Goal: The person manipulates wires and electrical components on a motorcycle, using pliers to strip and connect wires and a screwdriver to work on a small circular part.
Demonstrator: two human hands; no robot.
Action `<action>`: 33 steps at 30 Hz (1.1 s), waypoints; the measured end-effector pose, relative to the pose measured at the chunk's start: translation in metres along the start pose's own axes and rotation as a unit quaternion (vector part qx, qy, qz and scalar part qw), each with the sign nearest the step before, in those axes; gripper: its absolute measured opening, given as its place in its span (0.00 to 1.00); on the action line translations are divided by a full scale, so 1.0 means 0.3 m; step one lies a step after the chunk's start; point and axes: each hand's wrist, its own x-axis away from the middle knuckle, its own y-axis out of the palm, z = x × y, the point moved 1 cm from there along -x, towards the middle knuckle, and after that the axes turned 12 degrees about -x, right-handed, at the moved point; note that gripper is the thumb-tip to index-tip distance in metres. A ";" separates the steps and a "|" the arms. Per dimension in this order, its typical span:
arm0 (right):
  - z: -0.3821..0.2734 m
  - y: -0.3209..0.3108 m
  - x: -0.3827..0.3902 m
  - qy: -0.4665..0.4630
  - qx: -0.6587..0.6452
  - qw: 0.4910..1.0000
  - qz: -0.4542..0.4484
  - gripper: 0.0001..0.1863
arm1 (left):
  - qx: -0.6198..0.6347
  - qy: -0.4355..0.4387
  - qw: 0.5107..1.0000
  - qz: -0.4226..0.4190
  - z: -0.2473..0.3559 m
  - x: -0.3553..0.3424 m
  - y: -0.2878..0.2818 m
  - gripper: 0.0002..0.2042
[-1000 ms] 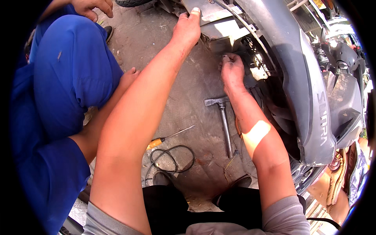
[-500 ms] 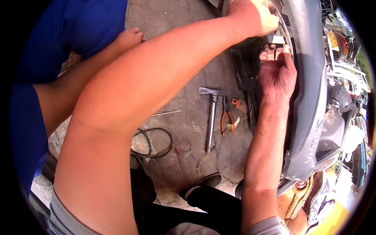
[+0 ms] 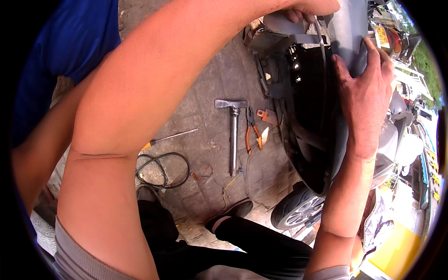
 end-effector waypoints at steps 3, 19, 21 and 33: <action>0.028 0.043 0.013 -0.018 0.039 0.998 -0.051 0.45 | 0.367 -0.147 0.919 0.000 0.014 -0.089 0.162 0.18; -0.001 -0.137 -0.150 0.060 -0.108 0.966 -0.227 0.40 | 0.474 -0.104 0.874 0.024 -0.008 -0.141 0.021 0.10; 0.064 -0.113 -0.130 0.031 -0.092 0.978 -0.186 0.40 | 0.468 -0.113 0.876 0.031 -0.031 -0.147 0.033 0.09; 0.123 -0.150 -0.172 0.089 -0.238 0.944 -0.211 0.41 | 0.416 -0.179 0.886 0.097 -0.366 -0.142 0.122 0.12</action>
